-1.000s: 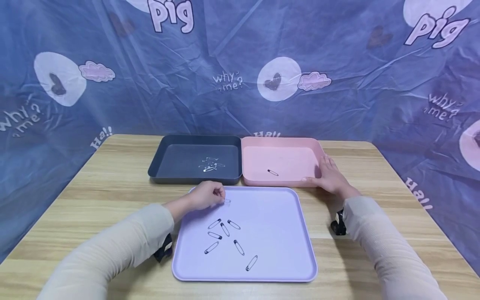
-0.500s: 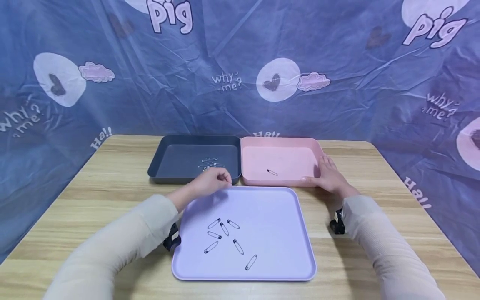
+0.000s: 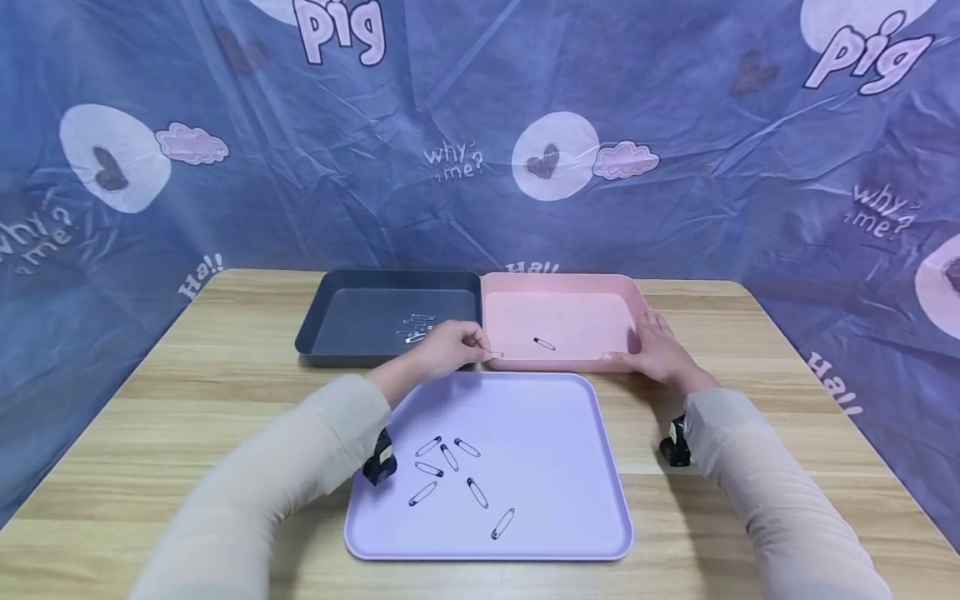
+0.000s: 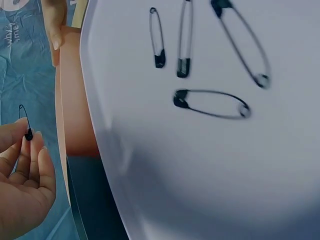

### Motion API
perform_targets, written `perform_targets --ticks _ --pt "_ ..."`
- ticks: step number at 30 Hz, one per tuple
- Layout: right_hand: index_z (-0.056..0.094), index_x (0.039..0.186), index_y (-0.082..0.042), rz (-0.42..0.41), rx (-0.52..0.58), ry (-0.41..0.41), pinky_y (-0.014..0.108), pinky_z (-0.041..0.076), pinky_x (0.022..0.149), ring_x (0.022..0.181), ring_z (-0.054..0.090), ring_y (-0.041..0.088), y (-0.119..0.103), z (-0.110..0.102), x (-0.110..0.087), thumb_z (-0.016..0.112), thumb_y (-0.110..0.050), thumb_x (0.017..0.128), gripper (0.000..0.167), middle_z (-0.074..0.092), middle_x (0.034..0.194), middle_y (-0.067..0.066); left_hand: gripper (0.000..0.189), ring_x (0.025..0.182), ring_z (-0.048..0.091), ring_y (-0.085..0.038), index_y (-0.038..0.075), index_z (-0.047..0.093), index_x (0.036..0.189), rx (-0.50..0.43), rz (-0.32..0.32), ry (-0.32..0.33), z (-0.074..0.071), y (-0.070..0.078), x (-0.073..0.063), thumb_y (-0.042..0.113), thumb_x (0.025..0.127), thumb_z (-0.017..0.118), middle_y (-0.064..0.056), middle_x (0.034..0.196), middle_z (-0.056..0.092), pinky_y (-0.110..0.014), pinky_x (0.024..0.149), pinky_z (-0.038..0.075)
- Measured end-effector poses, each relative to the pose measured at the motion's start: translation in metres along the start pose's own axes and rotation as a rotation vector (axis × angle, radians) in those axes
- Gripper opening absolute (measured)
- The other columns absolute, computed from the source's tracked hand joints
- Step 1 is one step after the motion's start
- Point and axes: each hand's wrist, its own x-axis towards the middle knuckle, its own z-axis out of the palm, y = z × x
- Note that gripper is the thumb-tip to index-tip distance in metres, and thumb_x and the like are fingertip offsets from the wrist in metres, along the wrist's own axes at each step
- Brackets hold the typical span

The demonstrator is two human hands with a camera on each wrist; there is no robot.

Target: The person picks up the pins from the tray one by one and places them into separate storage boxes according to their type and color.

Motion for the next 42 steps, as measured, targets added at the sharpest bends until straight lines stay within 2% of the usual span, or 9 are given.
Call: perform_targets --ticks 7,11,14,16,20,24,31,42 --pt "-0.002 0.131 0.015 -0.014 0.006 0.012 0.049 -0.002 0.099 0.124 -0.006 0.042 -0.002 0.001 0.001 0.054 -0.057 0.074 0.107 -0.006 0.135 0.033 0.004 0.067 0.055 -0.025 0.004 0.061 0.08 -0.041 -0.047 0.016 0.008 0.008 0.012 0.006 0.077 0.061 -0.001 0.069 0.056 -0.021 0.056 0.042" --pt "-0.004 0.131 0.013 -0.013 0.006 0.015 0.05 -0.001 0.099 0.124 -0.006 0.042 -0.002 -0.001 0.001 0.054 -0.057 0.073 0.108 -0.006 0.136 0.032 0.003 0.068 0.053 -0.022 0.004 0.062 0.08 -0.052 -0.067 0.037 0.011 0.012 0.02 0.007 0.078 0.061 -0.001 0.069 0.054 -0.02 0.056 0.041" --pt "-0.005 0.132 0.012 -0.009 0.0 0.013 0.051 0.0 0.099 0.124 -0.006 0.043 -0.003 -0.003 0.001 0.053 -0.058 0.073 0.108 -0.007 0.136 0.032 0.004 0.068 0.048 -0.013 0.003 0.062 0.081 -0.057 -0.054 0.046 0.013 0.014 0.025 0.006 0.078 0.061 0.0 0.07 0.053 -0.019 0.058 0.04" --pt "-0.005 0.131 0.013 -0.008 -0.004 0.01 0.051 -0.001 0.099 0.124 -0.006 0.043 -0.002 -0.004 0.0 0.053 -0.058 0.073 0.109 -0.006 0.135 0.032 0.005 0.067 0.048 -0.012 0.003 0.062 0.081 -0.066 -0.047 0.045 0.016 0.014 0.028 0.006 0.078 0.061 0.0 0.07 0.053 -0.019 0.058 0.04" --pt "-0.004 0.132 0.013 -0.009 0.012 0.022 0.051 -0.001 0.099 0.124 -0.004 0.043 -0.002 -0.004 0.0 0.055 -0.057 0.073 0.108 -0.003 0.135 0.033 0.005 0.067 0.049 -0.012 0.003 0.062 0.081 -0.089 -0.048 0.05 0.021 0.013 0.033 0.006 0.078 0.061 0.0 0.07 0.052 -0.019 0.059 0.041" --pt "-0.003 0.132 0.012 -0.012 0.038 0.037 0.051 -0.001 0.099 0.124 -0.001 0.044 -0.003 -0.004 0.0 0.059 -0.053 0.072 0.108 -0.001 0.135 0.033 0.006 0.068 0.05 -0.012 0.002 0.061 0.082 -0.136 -0.076 0.055 0.027 0.012 0.037 0.007 0.079 0.061 -0.001 0.071 0.053 -0.02 0.059 0.043" --pt "-0.001 0.131 0.015 -0.01 0.048 0.039 0.052 0.0 0.098 0.123 0.0 0.046 -0.005 -0.004 -0.001 0.061 -0.052 0.071 0.11 0.0 0.134 0.036 0.008 0.068 0.052 -0.015 0.002 0.06 0.081 -0.194 -0.093 0.064 0.035 0.013 0.046 0.009 0.079 0.061 -0.001 0.071 0.052 -0.026 0.062 0.048" --pt "0.001 0.131 0.015 -0.012 0.05 0.052 0.051 0.002 0.099 0.123 0.002 0.045 -0.006 -0.004 0.0 0.062 -0.054 0.069 0.111 0.004 0.134 0.036 0.007 0.07 0.05 -0.012 0.003 0.06 0.083 -0.225 -0.116 0.082 0.044 0.017 0.06 0.01 0.08 0.06 -0.002 0.075 0.055 -0.02 0.06 0.043"
